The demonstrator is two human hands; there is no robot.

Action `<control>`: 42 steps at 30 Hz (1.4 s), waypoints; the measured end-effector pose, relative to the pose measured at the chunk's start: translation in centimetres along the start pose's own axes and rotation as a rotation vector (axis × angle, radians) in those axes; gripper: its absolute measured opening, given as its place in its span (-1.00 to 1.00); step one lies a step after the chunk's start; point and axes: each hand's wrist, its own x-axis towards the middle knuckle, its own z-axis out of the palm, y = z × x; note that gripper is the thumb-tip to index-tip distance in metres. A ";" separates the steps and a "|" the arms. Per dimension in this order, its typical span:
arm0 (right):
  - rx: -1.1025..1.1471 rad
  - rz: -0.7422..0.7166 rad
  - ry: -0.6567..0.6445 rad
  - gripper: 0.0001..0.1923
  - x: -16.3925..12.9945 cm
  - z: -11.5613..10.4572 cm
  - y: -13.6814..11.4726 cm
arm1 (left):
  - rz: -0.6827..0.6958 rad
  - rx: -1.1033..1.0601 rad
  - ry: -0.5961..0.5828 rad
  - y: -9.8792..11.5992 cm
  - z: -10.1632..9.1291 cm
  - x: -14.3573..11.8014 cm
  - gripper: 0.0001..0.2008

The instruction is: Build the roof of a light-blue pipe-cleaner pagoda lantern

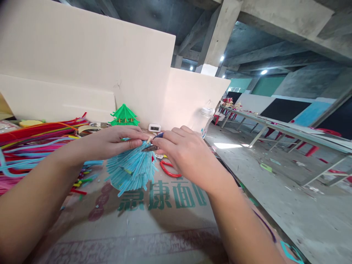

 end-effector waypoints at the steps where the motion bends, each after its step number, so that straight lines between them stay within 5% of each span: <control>1: 0.013 0.008 -0.006 -0.73 0.0 0.0 0.0 | -0.002 0.000 -0.001 0.0 0.0 0.0 -0.66; 42: 0.077 0.026 0.013 -0.72 0.0 0.3 0.1 | 0.006 -0.010 0.011 0.1 0.0 -0.3 -0.68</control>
